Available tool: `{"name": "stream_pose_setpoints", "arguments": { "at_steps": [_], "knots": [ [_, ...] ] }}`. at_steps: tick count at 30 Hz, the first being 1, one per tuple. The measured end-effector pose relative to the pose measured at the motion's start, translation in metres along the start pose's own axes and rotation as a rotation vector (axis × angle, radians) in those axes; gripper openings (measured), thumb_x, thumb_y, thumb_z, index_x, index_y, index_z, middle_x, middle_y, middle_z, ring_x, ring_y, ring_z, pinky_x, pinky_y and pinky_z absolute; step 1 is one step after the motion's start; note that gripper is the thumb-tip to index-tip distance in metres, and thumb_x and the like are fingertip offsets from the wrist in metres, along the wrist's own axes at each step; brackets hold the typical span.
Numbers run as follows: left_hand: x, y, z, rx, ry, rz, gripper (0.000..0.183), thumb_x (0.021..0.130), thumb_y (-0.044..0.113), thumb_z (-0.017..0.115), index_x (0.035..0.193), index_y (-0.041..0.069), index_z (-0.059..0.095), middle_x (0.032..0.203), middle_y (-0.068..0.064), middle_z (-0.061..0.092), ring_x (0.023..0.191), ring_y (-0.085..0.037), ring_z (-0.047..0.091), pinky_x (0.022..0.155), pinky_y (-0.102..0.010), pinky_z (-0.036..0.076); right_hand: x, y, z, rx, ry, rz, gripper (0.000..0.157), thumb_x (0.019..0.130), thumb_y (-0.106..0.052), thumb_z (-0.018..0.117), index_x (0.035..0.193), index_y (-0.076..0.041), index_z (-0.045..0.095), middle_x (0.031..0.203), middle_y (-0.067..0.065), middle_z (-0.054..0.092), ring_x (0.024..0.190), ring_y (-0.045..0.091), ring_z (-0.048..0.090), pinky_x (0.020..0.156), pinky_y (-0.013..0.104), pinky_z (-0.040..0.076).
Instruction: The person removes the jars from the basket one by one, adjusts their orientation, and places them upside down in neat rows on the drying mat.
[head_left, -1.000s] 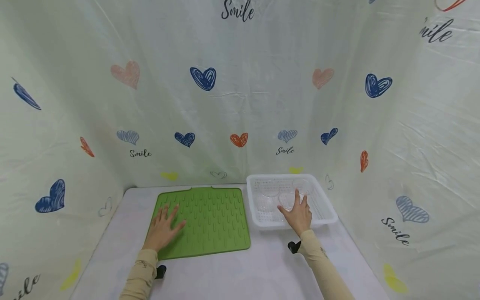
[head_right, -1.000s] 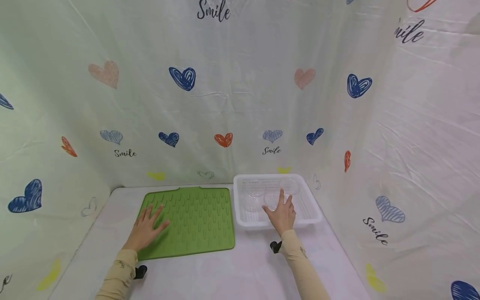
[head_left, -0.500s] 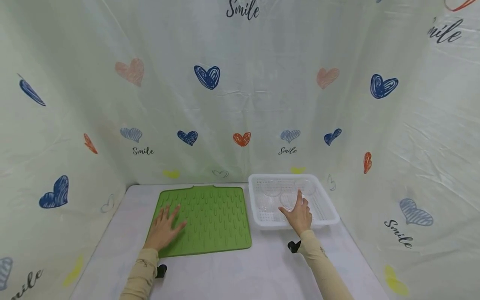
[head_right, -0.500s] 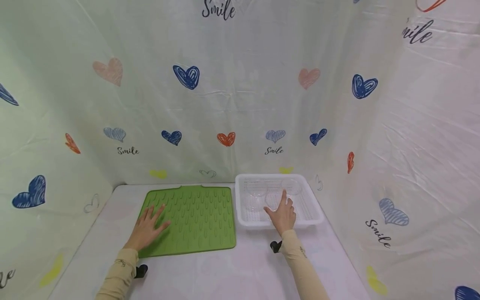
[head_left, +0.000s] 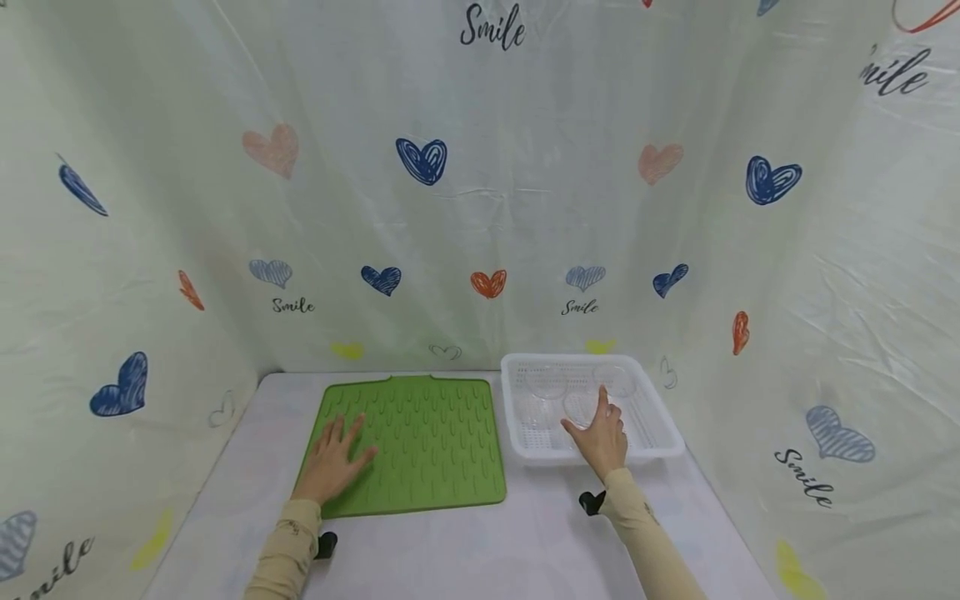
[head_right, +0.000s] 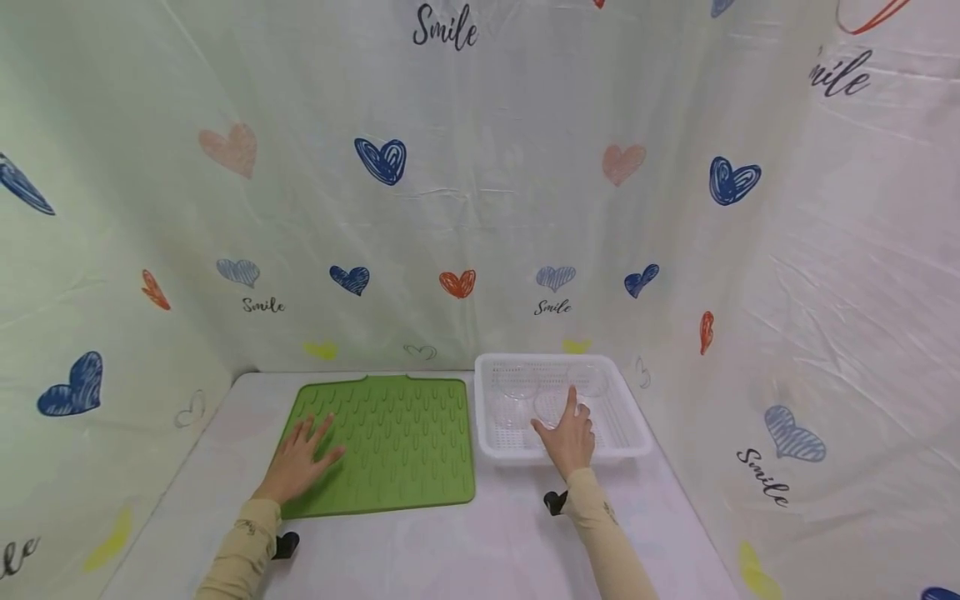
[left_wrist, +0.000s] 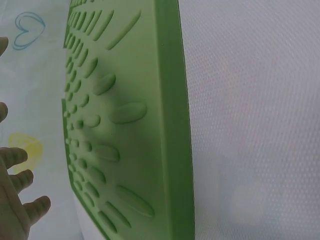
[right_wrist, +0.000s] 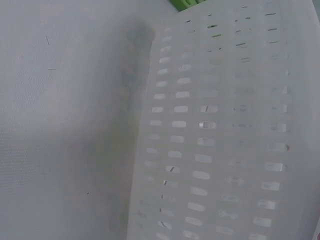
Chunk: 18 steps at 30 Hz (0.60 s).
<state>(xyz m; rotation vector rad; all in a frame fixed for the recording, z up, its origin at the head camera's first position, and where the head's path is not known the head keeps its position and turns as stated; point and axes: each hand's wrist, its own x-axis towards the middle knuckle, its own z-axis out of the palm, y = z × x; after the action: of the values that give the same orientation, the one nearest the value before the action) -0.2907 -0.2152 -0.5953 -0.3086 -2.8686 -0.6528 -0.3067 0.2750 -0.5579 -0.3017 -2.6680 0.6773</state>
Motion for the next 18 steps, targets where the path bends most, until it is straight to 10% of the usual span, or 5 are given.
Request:
{"name": "stream_pose_setpoints", "arguments": {
  "at_steps": [18],
  "knots": [
    [0.005, 0.006, -0.002, -0.017, -0.031, -0.019, 0.081, 0.096, 0.055, 0.048, 0.154, 0.008, 0.019, 0.155, -0.031, 0.020, 0.140, -0.054, 0.020, 0.110, -0.069, 0.021, -0.003, -0.017, -0.009, 0.072, 0.213, -0.122, 0.110, 0.071, -0.040, 0.083, 0.152, -0.007, 0.017, 0.125, 0.032, 0.045, 0.091, 0.050, 0.058, 0.064, 0.057, 0.050]
  ]
}}
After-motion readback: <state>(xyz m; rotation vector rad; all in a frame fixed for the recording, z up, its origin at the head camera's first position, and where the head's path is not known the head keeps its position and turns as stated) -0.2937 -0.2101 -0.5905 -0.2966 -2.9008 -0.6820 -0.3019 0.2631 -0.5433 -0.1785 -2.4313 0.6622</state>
